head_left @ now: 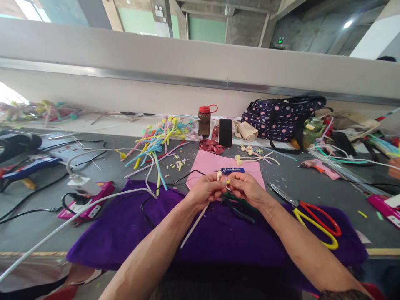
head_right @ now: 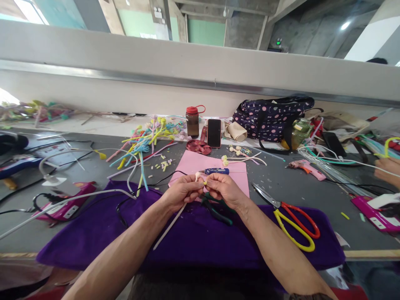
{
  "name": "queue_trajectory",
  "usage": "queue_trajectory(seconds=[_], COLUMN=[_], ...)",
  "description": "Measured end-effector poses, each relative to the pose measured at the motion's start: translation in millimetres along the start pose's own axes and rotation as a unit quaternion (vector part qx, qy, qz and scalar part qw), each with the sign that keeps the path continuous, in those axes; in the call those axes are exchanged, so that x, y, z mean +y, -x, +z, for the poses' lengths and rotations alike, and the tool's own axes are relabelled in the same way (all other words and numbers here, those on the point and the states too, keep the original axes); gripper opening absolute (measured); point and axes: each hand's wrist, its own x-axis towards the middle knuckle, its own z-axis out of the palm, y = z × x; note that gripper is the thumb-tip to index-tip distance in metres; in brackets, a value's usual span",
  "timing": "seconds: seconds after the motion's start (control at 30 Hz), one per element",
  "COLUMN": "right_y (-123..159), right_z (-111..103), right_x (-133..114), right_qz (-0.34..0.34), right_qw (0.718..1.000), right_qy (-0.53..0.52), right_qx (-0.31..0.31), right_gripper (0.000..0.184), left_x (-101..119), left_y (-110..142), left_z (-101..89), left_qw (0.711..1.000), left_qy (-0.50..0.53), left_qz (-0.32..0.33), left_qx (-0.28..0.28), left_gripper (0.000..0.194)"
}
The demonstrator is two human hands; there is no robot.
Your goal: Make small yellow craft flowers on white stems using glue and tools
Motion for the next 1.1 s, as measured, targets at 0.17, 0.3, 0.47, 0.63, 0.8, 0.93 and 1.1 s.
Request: queue_trajectory(seconds=[0.17,0.3,0.47,0.63,0.8,0.93,1.1], right_y=[-0.9,-1.9,-3.4,-4.7,-4.1,-2.4,-0.5], right_z=[0.6,-0.6,-3.5,-6.6,-6.1,-2.0,2.3], right_x=[1.4,1.7,3.5,5.8,4.3,1.5,-1.4], right_qz=[0.001,0.010,0.021,0.024,0.025,0.014,-0.004], right_qw=[1.000,1.000,0.999,0.999,0.999,1.000,0.998], right_qy=[-0.012,-0.017,-0.017,-0.013,0.001,0.017,0.040], right_qx=[-0.012,-0.025,-0.036,-0.037,-0.029,0.005,0.052], right_gripper=[0.029,0.031,0.032,0.032,0.033,0.031,0.026], left_x=[-1.6,-2.2,-1.4,-1.3,-1.0,0.5,0.4], left_y=[-0.6,-0.7,-0.1,-0.2,0.4,0.7,-0.7], left_z=[-0.7,-1.0,-0.2,0.3,0.8,1.5,1.6], left_qw=[1.000,1.000,1.000,1.000,0.999,0.999,0.999], left_qy=[-0.008,-0.008,-0.014,-0.022,-0.030,-0.034,-0.027], left_qz=[-0.009,-0.015,-0.015,-0.012,-0.005,0.005,0.011], left_qx=[-0.002,-0.007,-0.011,-0.012,-0.009,0.009,0.013], left_gripper=[0.020,0.020,0.020,0.019,0.020,0.022,0.025])
